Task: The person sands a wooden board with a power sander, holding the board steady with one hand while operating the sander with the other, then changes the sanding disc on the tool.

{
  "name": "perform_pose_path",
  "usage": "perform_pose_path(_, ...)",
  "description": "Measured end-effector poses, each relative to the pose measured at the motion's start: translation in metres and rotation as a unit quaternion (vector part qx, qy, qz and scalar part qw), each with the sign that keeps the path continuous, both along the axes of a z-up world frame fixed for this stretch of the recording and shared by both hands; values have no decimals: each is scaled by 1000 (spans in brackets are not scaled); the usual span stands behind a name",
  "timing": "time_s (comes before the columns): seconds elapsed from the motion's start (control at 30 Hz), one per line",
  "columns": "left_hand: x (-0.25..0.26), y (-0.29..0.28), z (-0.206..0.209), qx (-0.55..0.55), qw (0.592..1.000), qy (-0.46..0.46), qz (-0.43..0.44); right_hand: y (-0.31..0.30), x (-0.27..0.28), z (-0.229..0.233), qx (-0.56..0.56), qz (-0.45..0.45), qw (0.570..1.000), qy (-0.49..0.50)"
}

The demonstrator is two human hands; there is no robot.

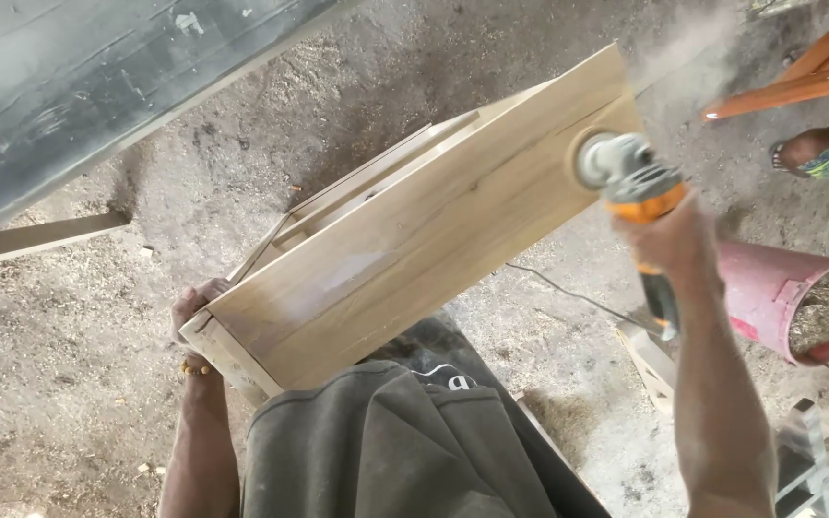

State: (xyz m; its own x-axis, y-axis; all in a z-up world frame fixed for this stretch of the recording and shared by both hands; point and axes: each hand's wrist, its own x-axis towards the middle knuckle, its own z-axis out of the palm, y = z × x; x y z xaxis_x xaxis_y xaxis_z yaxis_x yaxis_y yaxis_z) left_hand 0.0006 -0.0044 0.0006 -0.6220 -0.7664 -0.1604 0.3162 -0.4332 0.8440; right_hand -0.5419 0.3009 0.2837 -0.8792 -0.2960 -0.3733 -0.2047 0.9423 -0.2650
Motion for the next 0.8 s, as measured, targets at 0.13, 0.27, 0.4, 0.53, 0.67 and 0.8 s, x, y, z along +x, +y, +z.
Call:
perform_pose_path(0.13, 2, -3, -5, -8, 1000, 7, -18, 20, -52, -6, -17, 22, 998, 53)
perform_pose_path(0.27, 6, -4, -7, 1, 1000, 11, -12, 33, -40, -18, -99, 56, 993, 36)
perform_pose_path(0.4, 13, -1, -8, 3, 1000, -1, -26, 15, 33, -1, -69, -77, 993, -60)
perform_pose_path(0.53, 16, -4, -18, 14, 999, 15, -34, 46, 64, -27, -84, 3, 995, -60)
perform_pose_path(0.67, 17, -3, -6, 17, 999, 7, -31, 57, 48, -31, -28, 49, 998, -35)
perform_pose_path(0.8, 15, -2, -4, 38, 999, 2, -18, 44, -3, -11, -69, -71, 994, -54)
